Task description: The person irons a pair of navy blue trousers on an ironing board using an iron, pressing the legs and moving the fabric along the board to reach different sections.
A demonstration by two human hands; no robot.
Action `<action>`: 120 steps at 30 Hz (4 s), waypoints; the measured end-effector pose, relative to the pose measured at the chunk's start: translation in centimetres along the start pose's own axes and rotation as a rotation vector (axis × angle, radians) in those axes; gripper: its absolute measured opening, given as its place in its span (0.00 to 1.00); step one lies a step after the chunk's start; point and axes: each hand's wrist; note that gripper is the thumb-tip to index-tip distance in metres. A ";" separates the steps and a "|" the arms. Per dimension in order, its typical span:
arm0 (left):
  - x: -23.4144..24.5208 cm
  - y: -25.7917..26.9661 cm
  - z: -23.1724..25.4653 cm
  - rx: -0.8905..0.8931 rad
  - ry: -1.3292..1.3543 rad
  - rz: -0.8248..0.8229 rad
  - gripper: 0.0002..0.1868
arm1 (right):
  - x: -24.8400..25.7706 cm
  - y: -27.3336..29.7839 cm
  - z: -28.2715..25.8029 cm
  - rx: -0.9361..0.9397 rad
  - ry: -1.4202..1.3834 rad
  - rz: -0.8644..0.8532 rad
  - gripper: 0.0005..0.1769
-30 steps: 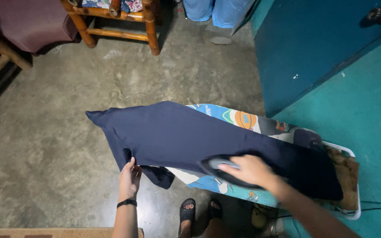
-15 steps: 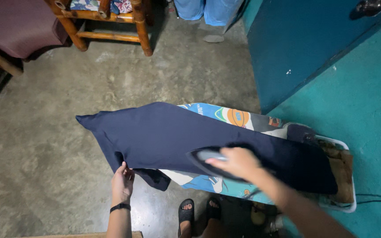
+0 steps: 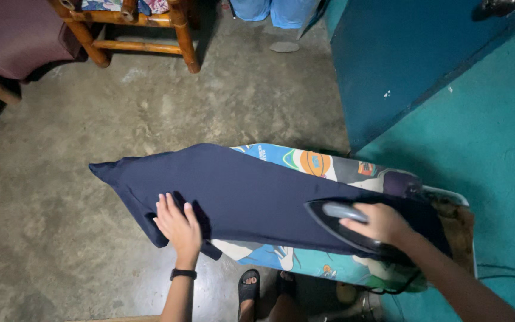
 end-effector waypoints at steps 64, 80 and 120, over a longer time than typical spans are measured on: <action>-6.6 10.3 8.7 0.734 0.292 0.378 0.28 | 2.3 -7.6 1.1 0.099 0.162 0.162 0.29; -7.4 10.4 8.1 0.833 0.249 0.344 0.28 | 3.5 -10.0 -4.9 0.310 0.179 0.317 0.32; -8.4 12.4 0.6 0.554 0.621 0.286 0.36 | -0.3 -10.8 -17.9 0.571 0.110 0.231 0.38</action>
Point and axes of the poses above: each hand's wrist, its own y-axis away from the middle knuckle, its own x-axis out of the back of the hand, z = x × y, and after that the axes turned 15 degrees about y, right-handed
